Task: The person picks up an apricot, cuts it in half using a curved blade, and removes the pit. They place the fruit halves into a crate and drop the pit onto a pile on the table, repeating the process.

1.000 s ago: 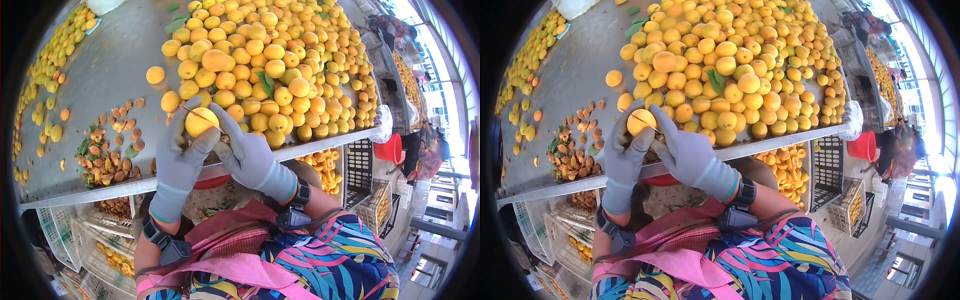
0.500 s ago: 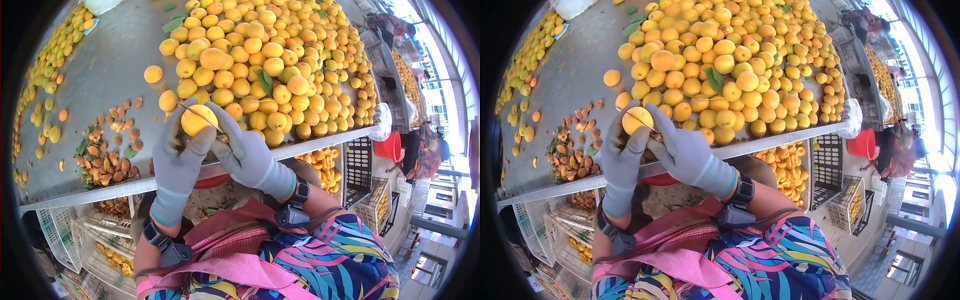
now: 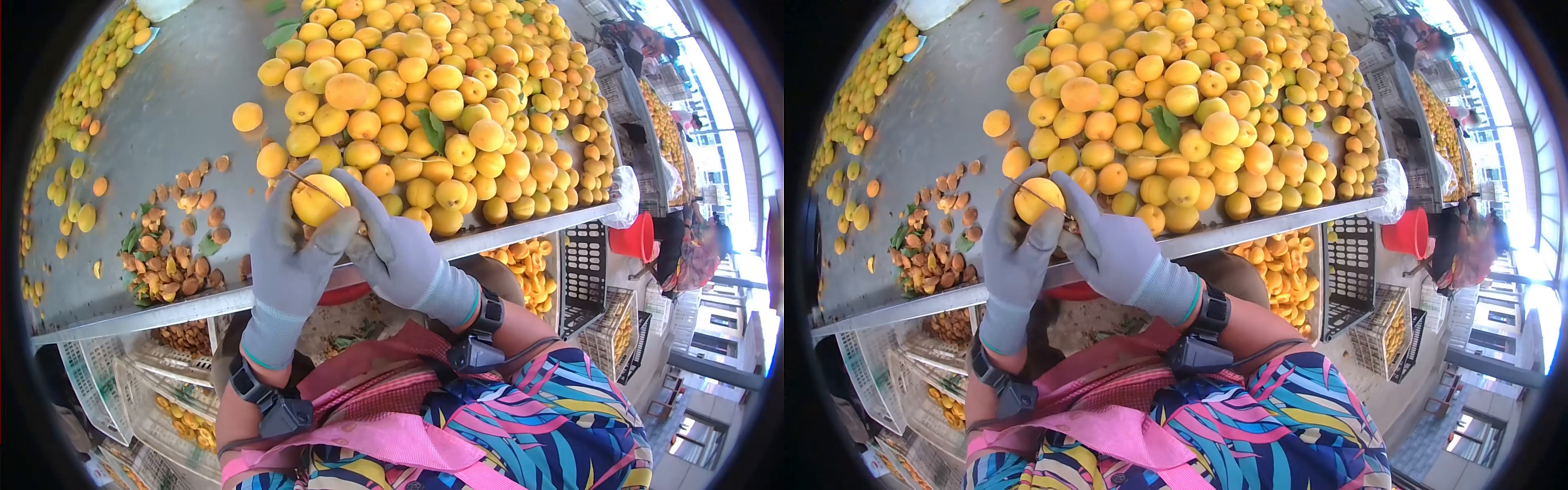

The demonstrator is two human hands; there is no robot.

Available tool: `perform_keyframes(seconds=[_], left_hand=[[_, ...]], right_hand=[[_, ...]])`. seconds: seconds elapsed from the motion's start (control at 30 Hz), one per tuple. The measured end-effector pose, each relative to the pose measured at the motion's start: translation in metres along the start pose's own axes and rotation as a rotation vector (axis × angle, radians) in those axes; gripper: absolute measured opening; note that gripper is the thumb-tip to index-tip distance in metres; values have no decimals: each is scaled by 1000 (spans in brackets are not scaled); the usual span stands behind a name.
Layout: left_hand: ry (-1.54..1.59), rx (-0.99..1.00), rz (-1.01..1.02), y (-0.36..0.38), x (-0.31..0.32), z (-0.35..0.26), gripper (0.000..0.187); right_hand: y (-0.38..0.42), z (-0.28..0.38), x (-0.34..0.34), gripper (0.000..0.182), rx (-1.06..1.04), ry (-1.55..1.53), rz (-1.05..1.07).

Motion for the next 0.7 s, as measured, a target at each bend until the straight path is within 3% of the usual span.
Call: perform_keyframes(seconds=[0.3, 0.7], left_hand=[[54, -119, 85, -2, 0, 1, 45], [137, -177, 227, -2, 0, 4, 43]], right_hand=[[2, -1, -4, 71, 58, -18, 71], [5, -10, -14, 58, 44, -88, 78]])
Point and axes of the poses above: each hand's wrist, its own y-axis away from the middle knuckle, its own x-axis out of the palm, z = x × y, the point moved 2 cm from there along -y, towards the middle knuckle, and after that the axes turned 12 degrees about -x, right-handed, at the moved point
